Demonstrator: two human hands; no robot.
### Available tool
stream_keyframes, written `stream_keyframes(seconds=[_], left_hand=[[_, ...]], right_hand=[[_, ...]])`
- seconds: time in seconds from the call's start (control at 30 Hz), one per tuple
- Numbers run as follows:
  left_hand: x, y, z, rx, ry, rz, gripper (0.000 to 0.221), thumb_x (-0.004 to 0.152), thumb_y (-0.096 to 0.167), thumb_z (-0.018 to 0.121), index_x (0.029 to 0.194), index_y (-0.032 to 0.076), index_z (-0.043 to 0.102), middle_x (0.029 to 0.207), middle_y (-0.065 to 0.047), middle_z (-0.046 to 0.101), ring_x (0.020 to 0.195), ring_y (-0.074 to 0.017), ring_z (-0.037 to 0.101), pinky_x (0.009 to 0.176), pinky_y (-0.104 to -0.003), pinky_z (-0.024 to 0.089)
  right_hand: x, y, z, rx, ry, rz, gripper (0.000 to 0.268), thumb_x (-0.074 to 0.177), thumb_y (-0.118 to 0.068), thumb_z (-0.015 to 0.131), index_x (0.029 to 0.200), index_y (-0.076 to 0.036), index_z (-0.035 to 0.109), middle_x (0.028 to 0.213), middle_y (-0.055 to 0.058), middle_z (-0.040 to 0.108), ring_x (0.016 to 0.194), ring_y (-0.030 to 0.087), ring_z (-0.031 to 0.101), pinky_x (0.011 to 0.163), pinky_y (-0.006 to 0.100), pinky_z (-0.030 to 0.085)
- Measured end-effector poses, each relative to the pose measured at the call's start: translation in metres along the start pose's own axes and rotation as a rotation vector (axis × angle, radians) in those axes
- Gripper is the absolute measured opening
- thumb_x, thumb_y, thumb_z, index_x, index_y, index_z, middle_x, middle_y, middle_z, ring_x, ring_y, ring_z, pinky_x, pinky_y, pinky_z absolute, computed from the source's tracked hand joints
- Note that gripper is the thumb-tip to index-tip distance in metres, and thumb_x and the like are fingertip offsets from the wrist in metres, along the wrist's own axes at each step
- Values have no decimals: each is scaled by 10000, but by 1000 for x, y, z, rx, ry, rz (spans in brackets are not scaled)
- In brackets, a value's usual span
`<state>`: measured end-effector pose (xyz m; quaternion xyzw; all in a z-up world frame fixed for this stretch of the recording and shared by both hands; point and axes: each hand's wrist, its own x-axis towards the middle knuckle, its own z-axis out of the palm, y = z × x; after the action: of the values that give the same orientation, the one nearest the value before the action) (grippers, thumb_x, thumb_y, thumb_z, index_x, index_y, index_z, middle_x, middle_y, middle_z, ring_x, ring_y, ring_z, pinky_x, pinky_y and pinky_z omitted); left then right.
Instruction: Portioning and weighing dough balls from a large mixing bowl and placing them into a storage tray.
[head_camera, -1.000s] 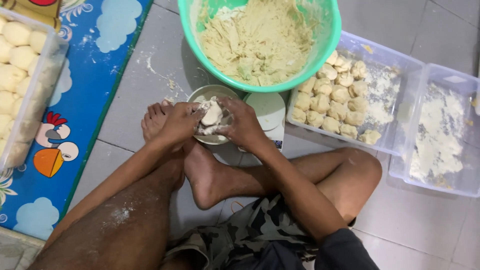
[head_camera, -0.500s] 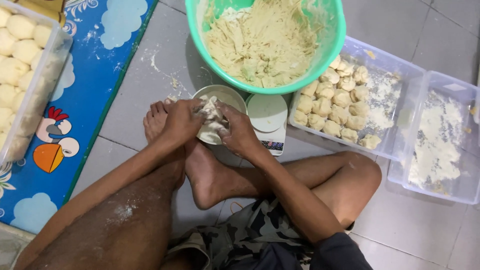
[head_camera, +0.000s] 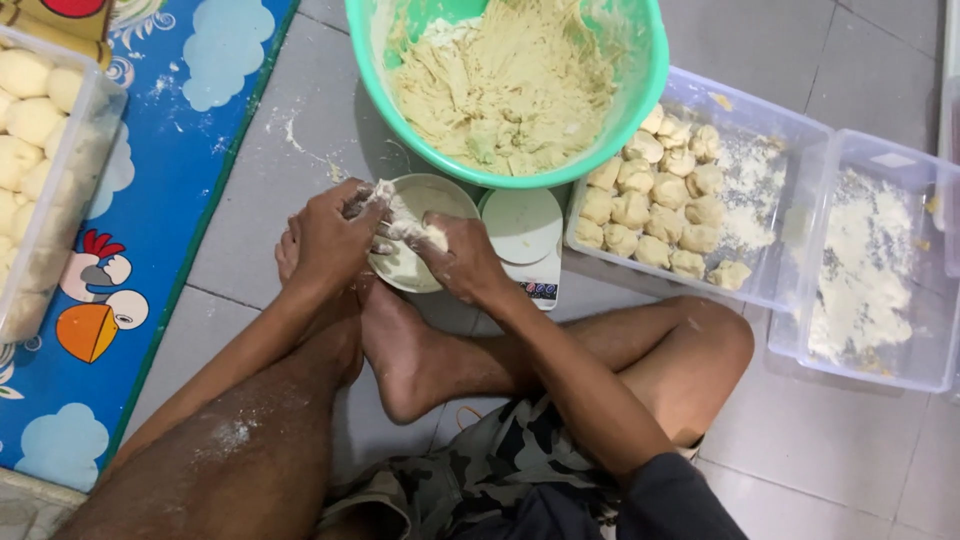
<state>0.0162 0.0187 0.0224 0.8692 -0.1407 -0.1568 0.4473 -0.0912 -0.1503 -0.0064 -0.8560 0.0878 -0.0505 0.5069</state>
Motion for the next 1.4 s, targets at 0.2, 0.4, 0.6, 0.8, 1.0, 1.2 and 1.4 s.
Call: stream_keyframes(seconds=[0.2,0.4,0.6,0.8,1.0,1.2,1.4], left_hand=[[-8,21,-9,-77,84,77,148,962,220,702,1050,124,772,877,-191,725,898,-376,719,802,-467,517],[-11,27,-14,-48,147,66,103,1013,190,657,1057,148,740,899,-119,726,927,-327,724,799,-456,511],[-18,30,-22,-87,32,47,142,1000,108,607,1079,55,712,918,-209,709,919,-380,707,831,-482,502],[-25,34,-25,-176,34,21,137,991,62,628,1067,61,742,916,-196,721,899,-281,687,831,-448,518],[-28,44,-29,-106,-44,3,160,978,121,606,1068,88,735,988,-39,789,909,-141,728,791,-295,549],[-31,35,-27,-190,-58,60,146,956,56,669,1072,32,754,931,-248,724,900,-350,714,816,-479,526],[-32,31,-28,-174,-41,64,111,978,48,665,1041,13,749,887,-271,707,891,-308,682,787,-470,521]], right_hand=[[6,-6,5,184,-89,-80,267,908,-31,666,1172,-27,703,1083,270,692,1027,511,683,883,569,547],[-3,-21,-27,355,-67,5,99,922,-124,742,825,-141,745,788,76,746,795,184,709,854,374,530],[-23,-20,-173,715,-66,225,295,889,-216,801,1099,-87,640,851,98,647,672,185,674,522,295,603],[-105,113,-300,342,677,506,312,1023,-151,653,1327,-94,613,818,103,636,614,179,699,462,316,603],[-147,152,-333,-171,585,685,449,1164,-465,401,1050,-59,554,1084,148,586,1018,287,530,870,462,409],[-156,202,-335,-334,420,727,392,987,-208,554,1354,-226,691,1405,150,607,1318,453,524,1107,566,407],[-160,183,-350,-598,404,834,586,818,-166,788,1394,-193,683,1207,255,707,1152,521,632,901,605,533]])
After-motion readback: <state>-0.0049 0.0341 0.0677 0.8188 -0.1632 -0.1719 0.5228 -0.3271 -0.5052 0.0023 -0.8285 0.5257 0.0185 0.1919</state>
